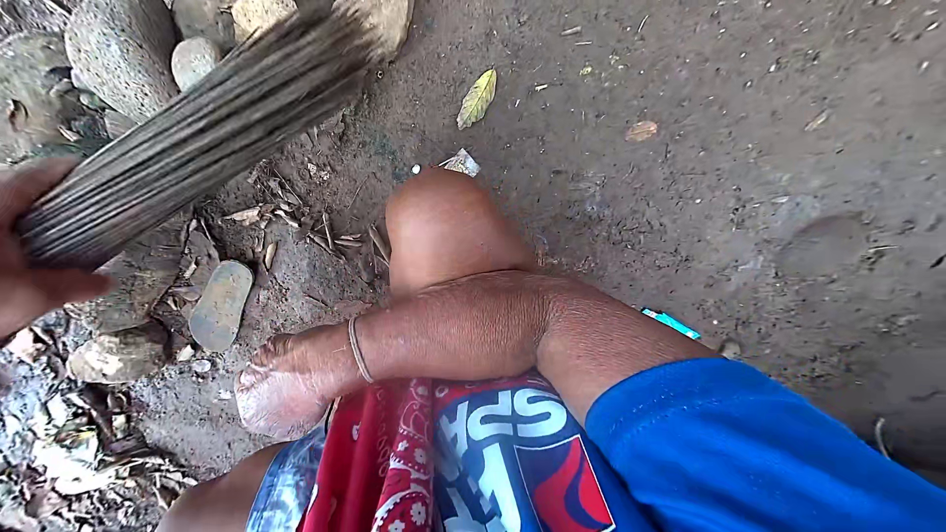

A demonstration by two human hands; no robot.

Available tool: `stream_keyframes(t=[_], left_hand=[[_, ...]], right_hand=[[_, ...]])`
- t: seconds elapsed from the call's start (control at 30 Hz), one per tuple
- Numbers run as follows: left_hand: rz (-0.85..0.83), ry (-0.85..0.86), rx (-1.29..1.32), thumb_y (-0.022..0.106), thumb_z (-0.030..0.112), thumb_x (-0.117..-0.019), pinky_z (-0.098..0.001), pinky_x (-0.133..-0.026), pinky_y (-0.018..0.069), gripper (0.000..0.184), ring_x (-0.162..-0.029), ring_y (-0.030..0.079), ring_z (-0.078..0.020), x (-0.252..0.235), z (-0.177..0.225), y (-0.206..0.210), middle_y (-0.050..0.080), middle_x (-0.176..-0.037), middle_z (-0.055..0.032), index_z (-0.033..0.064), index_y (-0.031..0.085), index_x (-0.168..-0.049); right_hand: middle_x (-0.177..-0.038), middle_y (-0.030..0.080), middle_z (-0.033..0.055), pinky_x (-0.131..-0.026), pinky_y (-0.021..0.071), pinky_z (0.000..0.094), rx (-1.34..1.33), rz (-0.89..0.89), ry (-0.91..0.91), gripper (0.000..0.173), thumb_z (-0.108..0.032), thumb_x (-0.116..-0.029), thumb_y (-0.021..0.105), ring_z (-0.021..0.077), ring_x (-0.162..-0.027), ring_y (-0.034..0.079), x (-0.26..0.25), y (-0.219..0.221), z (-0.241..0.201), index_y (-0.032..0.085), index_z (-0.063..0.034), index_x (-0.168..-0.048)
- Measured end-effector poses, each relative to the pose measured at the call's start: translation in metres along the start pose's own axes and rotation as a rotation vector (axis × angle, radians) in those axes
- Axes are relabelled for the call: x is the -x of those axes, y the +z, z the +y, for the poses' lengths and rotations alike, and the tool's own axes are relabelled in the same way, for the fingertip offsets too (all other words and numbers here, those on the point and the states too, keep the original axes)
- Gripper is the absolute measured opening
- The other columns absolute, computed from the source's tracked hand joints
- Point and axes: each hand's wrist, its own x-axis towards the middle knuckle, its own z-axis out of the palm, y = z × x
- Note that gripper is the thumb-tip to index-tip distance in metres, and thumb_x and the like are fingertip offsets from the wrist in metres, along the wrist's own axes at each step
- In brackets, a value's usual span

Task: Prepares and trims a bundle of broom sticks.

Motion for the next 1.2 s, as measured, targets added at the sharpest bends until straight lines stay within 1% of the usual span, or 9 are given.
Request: stream_keyframes(t=[0.13, 0.23, 0.53, 0.63, 0.77, 0.87, 0.93, 1.03, 1.2], left_hand=[[0.046, 0.159, -0.088, 0.073, 0.041, -0.0878, -0.0788, -0.071, 0.0457, 0.068, -0.088, 0.065, -0.0562, -0.094, 0.084, 0.029, 0.066, -0.098, -0.0325, 0.0156, 0.048, -0.146], [-0.137, 0.229, -0.095, 0.059, 0.039, -0.1049, -0.0723, -0.088, 0.0459, 0.048, -0.103, 0.065, -0.0495, -0.138, 0.134, 0.048, 0.067, -0.110, -0.0289, 0.0092, 0.055, -0.142], [-0.392, 0.340, -0.267, 0.069, 0.052, -0.0935, -0.0596, -0.062, 0.0518, 0.054, -0.077, 0.068, -0.0365, -0.035, -0.027, 0.044, 0.064, -0.077, -0.0173, 0.0172, 0.059, -0.134], [-0.095, 0.250, 0.035, 0.078, 0.023, -0.0823, -0.0601, -0.084, 0.0522, 0.058, -0.097, 0.066, -0.0426, 0.015, -0.113, 0.074, 0.065, -0.102, -0.0315, -0.0013, 0.058, -0.131], [0.032, 0.129, 0.277, 0.072, 0.024, -0.0900, -0.0583, -0.102, 0.0473, 0.057, -0.117, 0.061, -0.0427, 0.045, -0.082, 0.081, 0.061, -0.125, -0.0321, -0.0038, 0.053, -0.136], [-0.080, 0.240, 0.090, 0.061, 0.064, -0.0932, -0.0641, -0.065, 0.0510, 0.066, -0.080, 0.068, -0.0401, 0.008, -0.024, 0.074, 0.068, -0.087, -0.0214, 0.0114, 0.060, -0.134], [-0.096, 0.263, 0.074, 0.056, 0.061, -0.0956, -0.0594, -0.055, 0.0469, 0.055, -0.067, 0.065, -0.0334, -0.018, 0.030, 0.097, 0.063, -0.074, -0.0115, 0.0159, 0.064, -0.127], [-0.316, 0.261, 0.049, 0.060, 0.047, -0.1022, -0.0637, -0.075, 0.0514, 0.048, -0.087, 0.068, -0.0386, -0.059, 0.080, 0.139, 0.069, -0.092, -0.0166, 0.0126, 0.060, -0.135], [-0.232, 0.110, 0.101, 0.061, 0.044, -0.1017, -0.0699, -0.072, 0.0514, 0.051, -0.084, 0.069, -0.0478, -0.029, 0.027, 0.183, 0.069, -0.086, -0.0226, 0.0103, 0.054, -0.140]], right_hand=[[-0.112, 0.068, 0.0207, -0.090, 0.0488, 0.0554, -0.045, -0.048, 0.094, 0.024, -0.019, -0.0992, 0.064, 0.0372, -0.109, 0.063, 0.003, 0.001, -0.005, 0.072, 0.0017, -0.109], [-0.106, 0.069, 0.0196, -0.085, 0.0505, 0.0538, -0.042, 0.055, 0.102, 0.025, -0.021, -0.0967, 0.067, 0.0356, -0.103, 0.066, 0.005, 0.007, 0.003, 0.072, 0.0019, -0.107], [-0.104, 0.067, 0.0141, -0.081, 0.0539, 0.0485, 0.036, -0.201, 0.176, 0.023, -0.021, -0.0993, 0.061, 0.0305, -0.099, 0.066, 0.020, 0.024, 0.016, 0.071, -0.0011, -0.102], [-0.104, 0.066, 0.0149, -0.079, 0.0539, 0.0492, 0.067, -0.280, 0.226, 0.026, -0.024, -0.1011, 0.057, 0.0313, -0.098, 0.066, 0.030, 0.028, 0.024, 0.071, -0.0020, -0.099], [-0.105, 0.064, 0.0162, -0.078, 0.0520, 0.0492, 0.102, -0.336, 0.249, 0.027, -0.022, -0.1016, 0.055, 0.0323, -0.097, 0.065, 0.031, 0.030, 0.030, 0.070, -0.0004, -0.101], [-0.106, 0.064, 0.0159, -0.078, 0.0521, 0.0489, 0.112, -0.363, 0.269, 0.026, -0.022, -0.1009, 0.055, 0.0320, -0.098, 0.065, 0.023, 0.033, 0.027, 0.069, -0.0005, -0.100], [-0.109, 0.063, 0.0164, -0.081, 0.0523, 0.0491, 0.097, -0.397, 0.288, 0.026, -0.022, -0.1021, 0.055, 0.0324, -0.102, 0.064, 0.018, 0.032, 0.024, 0.069, -0.0001, -0.105], [-0.113, 0.063, 0.0167, -0.082, 0.0526, 0.0491, 0.127, -0.429, 0.285, 0.027, -0.022, -0.1035, 0.053, 0.0326, -0.104, 0.064, 0.012, 0.032, 0.018, 0.067, 0.0000, -0.111], [-0.103, 0.064, 0.0132, -0.072, 0.0522, 0.0470, 0.108, -0.350, 0.240, 0.024, -0.023, -0.1026, 0.055, 0.0291, -0.091, 0.065, 0.010, 0.036, 0.020, 0.070, -0.0034, -0.103]])
